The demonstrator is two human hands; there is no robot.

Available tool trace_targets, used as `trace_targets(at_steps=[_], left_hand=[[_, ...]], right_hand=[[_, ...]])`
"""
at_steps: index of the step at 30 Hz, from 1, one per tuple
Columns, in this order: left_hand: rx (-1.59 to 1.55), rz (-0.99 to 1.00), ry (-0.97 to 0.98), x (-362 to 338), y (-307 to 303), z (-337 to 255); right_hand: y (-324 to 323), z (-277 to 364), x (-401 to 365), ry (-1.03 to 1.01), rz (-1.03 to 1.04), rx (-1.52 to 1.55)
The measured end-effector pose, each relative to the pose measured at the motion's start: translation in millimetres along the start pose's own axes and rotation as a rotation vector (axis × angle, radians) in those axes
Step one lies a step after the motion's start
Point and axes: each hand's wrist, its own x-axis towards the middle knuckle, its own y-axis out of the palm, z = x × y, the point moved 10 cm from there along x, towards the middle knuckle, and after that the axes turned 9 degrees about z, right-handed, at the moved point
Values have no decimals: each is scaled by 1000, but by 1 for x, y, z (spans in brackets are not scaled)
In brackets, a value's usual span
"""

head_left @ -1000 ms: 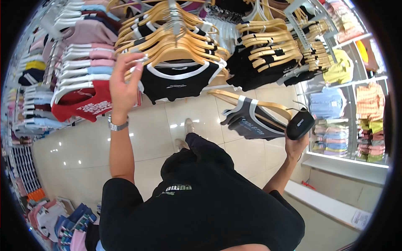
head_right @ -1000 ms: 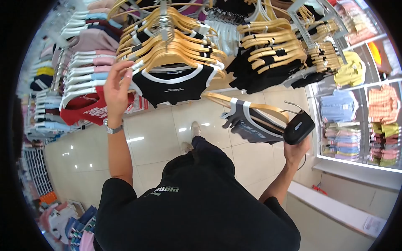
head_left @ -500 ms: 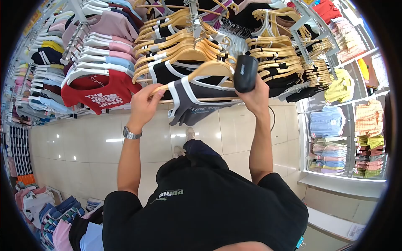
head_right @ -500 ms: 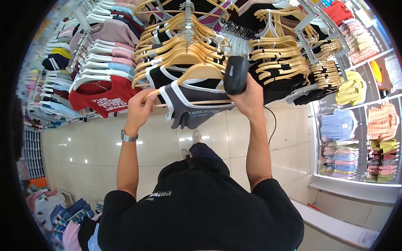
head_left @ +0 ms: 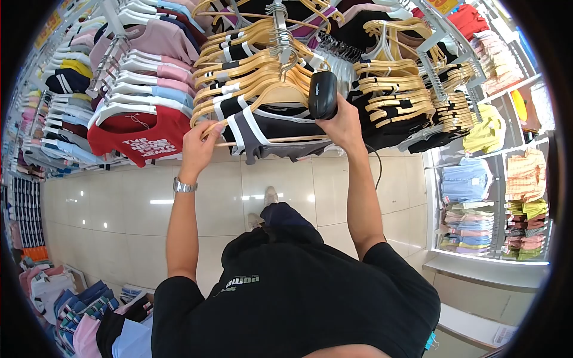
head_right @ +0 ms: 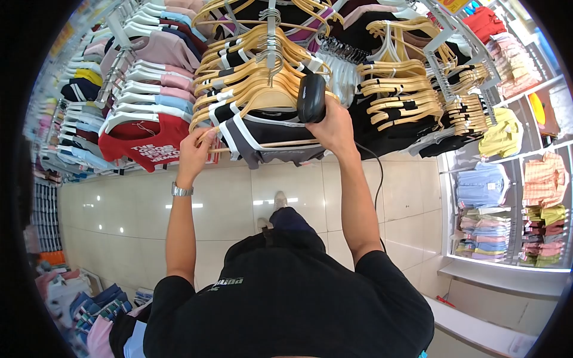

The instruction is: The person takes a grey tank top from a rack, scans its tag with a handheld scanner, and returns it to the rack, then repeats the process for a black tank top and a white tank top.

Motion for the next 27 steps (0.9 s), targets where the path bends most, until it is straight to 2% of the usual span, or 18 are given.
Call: trace_targets(at_steps=[3, 6, 7, 11, 14, 15, 18, 19, 23, 27], left_hand=[[-106, 44, 3, 2, 4, 25], [-826, 291, -161, -2, 16, 59], [-1025, 414, -112, -7, 24, 49], [-1441, 577, 108, -34, 51, 47], [-1351, 361, -1, -36, 62, 52], [-1300, 385, -127, -38, 80, 78], [-685, 426, -229, -34, 115, 80], [-356, 337, -109, -29, 111, 70], [-431, 371, -187, -31, 138, 54], [-504, 189, -237, -38, 147, 63]], right_hand=[[3, -2, 0, -24, -14, 21], [7, -7, 1, -24, 29, 75], [8, -7, 1, -18, 37, 86], [13, -14, 2, -13, 33, 195], [18, -20, 5, -15, 21, 184], [19, -21, 4, -4, 20, 220], [26, -22, 6, -22, 43, 212], [26, -21, 5, -28, 40, 200], [28, -24, -2, -15, 24, 189], [26, -30, -25, -14, -46, 316]])
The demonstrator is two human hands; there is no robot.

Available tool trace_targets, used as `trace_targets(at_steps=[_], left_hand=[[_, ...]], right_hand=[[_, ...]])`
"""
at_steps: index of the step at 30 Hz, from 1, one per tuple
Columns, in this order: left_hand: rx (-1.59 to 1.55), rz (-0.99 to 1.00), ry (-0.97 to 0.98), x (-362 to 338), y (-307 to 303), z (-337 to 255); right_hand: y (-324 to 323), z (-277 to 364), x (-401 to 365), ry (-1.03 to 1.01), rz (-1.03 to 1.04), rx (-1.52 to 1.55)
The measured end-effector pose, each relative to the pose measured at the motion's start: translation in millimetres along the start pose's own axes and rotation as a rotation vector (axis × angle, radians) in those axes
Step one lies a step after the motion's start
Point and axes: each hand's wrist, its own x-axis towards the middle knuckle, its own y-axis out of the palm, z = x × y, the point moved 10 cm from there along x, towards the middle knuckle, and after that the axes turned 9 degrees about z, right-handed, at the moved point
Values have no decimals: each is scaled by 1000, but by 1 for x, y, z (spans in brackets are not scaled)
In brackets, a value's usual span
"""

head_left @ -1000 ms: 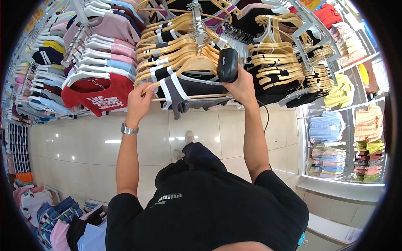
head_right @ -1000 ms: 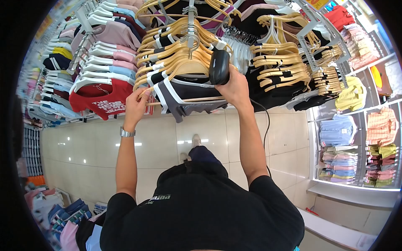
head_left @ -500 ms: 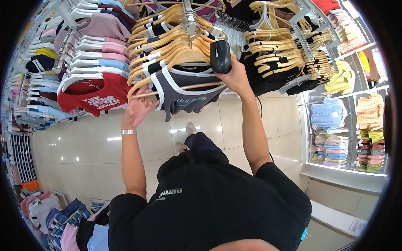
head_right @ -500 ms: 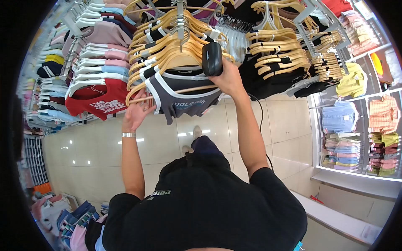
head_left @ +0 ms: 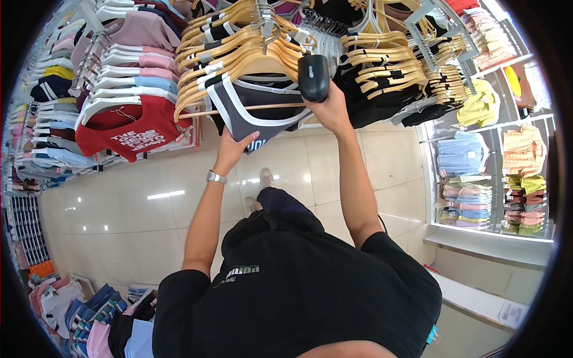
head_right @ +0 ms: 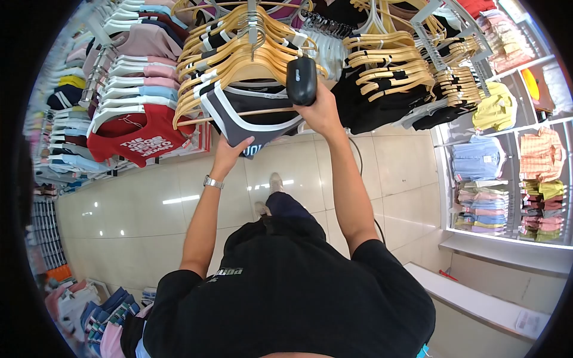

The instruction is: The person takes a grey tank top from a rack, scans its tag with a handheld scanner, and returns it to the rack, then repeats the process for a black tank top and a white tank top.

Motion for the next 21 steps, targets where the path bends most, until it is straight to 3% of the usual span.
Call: trace_targets(at_steps=[3, 6, 8, 9, 13, 19, 21], left_hand=[[-123, -159, 25, -14, -4, 2], [-300, -99, 21, -23, 3, 20], [-485, 20, -222, -39, 14, 38], [-574, 91, -342, -47, 25, 43], [-607, 151, -255, -56, 27, 36], [-809, 162, -209, -66, 23, 39], [-828, 171, -203, -67, 21, 41]], right_hand=[[-23, 11, -37, -113, -242, 79], [-34, -46, -85, 66, -331, 182], [-34, -55, -115, 117, -360, 263], [-21, -99, -142, 248, -310, 349], [21, -130, -173, 449, -57, 450], [7, -121, -133, 247, -180, 608], [-4, -108, -103, 195, -132, 623]])
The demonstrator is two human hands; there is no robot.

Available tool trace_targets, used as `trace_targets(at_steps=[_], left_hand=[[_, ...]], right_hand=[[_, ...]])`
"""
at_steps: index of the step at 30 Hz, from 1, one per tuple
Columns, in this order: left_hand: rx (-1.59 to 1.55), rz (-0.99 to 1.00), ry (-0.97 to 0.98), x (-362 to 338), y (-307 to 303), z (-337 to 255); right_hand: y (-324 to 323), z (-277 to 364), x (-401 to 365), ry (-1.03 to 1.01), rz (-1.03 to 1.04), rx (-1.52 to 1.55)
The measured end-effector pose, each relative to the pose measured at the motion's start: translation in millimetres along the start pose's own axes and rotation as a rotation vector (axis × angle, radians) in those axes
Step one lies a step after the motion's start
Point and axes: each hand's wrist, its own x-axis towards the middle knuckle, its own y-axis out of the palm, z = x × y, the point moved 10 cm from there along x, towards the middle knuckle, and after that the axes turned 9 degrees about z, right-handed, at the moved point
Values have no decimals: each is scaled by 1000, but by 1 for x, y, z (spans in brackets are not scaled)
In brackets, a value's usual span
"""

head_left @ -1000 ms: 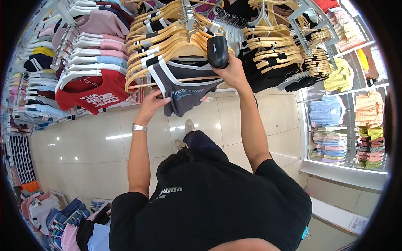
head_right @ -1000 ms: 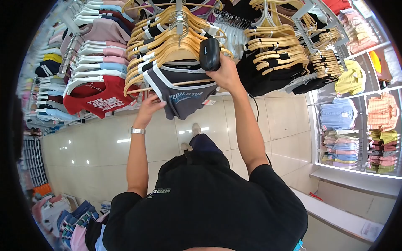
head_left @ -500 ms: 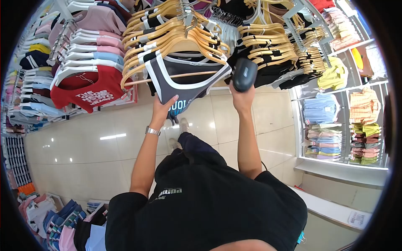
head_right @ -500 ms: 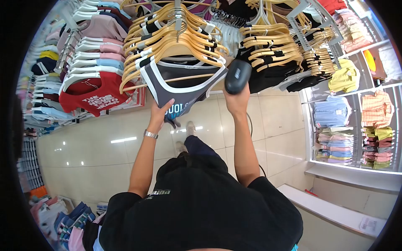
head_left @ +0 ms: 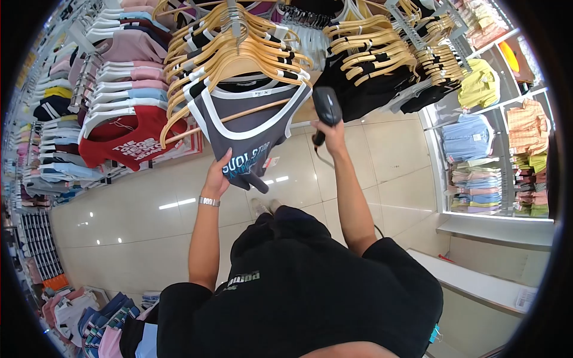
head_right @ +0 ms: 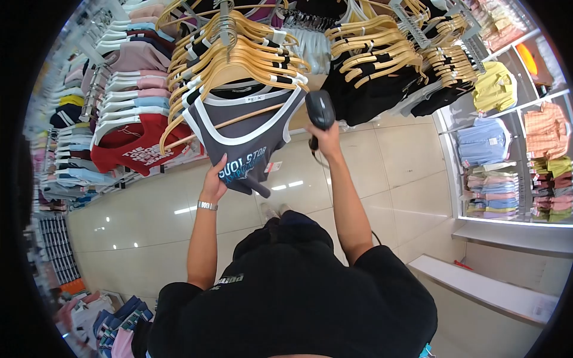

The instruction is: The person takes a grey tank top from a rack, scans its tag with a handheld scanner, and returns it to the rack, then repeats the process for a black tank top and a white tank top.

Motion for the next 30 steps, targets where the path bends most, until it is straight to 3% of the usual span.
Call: trace_targets(at_steps=[2, 3, 6, 11, 16, 21, 24, 25, 28, 30], left_hand=[[1, 9, -20, 1, -6, 5], [-13, 3, -22, 0, -3, 7], [-28, -23, 12, -2, 9, -2], [1, -82, 74, -10, 38, -12], [112, -153, 103, -16, 30, -16], [491, -413, 217, -17, 9, -38], [873, -418, 81, -12, 4, -51], [897, -384, 203, -12, 13, -61], [1174, -637, 484, -27, 2, -105], [1515, -780, 705, -44, 49, -149]], right_hand=[[10, 18, 24, -98, 72, -41], [2, -11, 42, -49, 110, -109], [17, 7, 51, -109, 179, -146], [28, 5, 68, -30, 287, -215], [35, 4, 81, -46, 465, -233], [49, 22, 69, 28, 702, -232], [50, 33, 63, 36, 700, -230], [46, 25, 67, 54, 702, -269], [45, 34, 65, 13, 701, -220], [46, 42, 64, 18, 704, -184]])
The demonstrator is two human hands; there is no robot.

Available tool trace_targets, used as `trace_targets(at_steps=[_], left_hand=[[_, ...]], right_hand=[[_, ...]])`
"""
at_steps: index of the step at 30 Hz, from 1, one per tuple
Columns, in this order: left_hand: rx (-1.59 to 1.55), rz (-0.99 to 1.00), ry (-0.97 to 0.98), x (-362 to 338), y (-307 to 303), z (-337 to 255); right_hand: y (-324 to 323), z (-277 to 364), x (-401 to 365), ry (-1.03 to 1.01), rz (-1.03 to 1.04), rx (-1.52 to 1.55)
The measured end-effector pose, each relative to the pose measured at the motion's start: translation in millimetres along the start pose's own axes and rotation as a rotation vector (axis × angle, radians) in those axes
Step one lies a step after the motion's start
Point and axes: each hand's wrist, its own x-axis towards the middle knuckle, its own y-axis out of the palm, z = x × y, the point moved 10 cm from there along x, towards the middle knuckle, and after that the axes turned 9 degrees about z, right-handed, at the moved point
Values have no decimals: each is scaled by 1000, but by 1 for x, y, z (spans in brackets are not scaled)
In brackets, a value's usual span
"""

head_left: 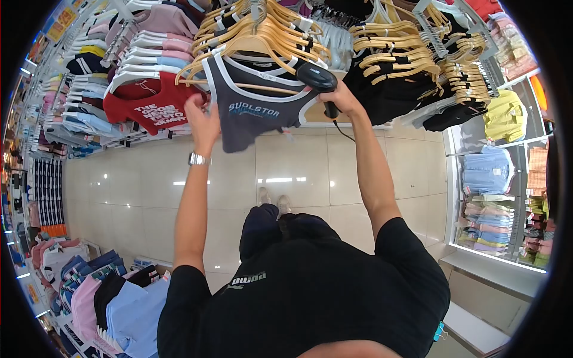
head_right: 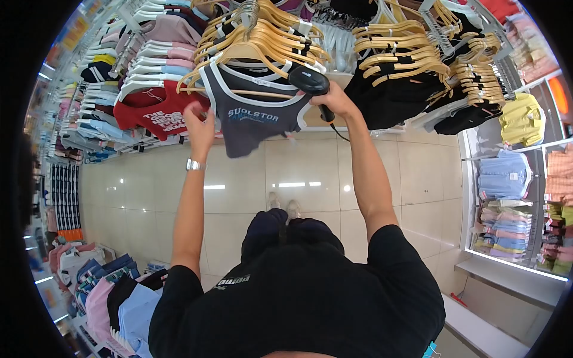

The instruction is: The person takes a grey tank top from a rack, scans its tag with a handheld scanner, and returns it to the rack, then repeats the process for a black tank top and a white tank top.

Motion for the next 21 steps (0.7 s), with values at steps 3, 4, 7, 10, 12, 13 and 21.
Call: trace_targets(at_steps=[3, 4, 7, 10, 12, 13, 21], left_hand=[[237, -117, 313, 46, -26, -59], [268, -106, 382, 61, -29, -76], [265, 97, 473, 94, -7, -74], [199, 190, 485, 108, 7, -59], [101, 217, 451, 117, 8, -49], [39, 218, 427, 119, 6, -43], [-140, 279, 282, 131, -8, 4]], right_hand=[[-3, 1, 0, 10, 7, -4], [-5, 1, 0, 16, 8, -18], [-6, 5, 0, 24, 17, -48], [-4, 17, 0, 17, 2, -11], [-6, 20, 1, 49, -7, -42], [-6, 21, 1, 67, -7, -59], [-13, 21, 0, 85, -53, -68]])
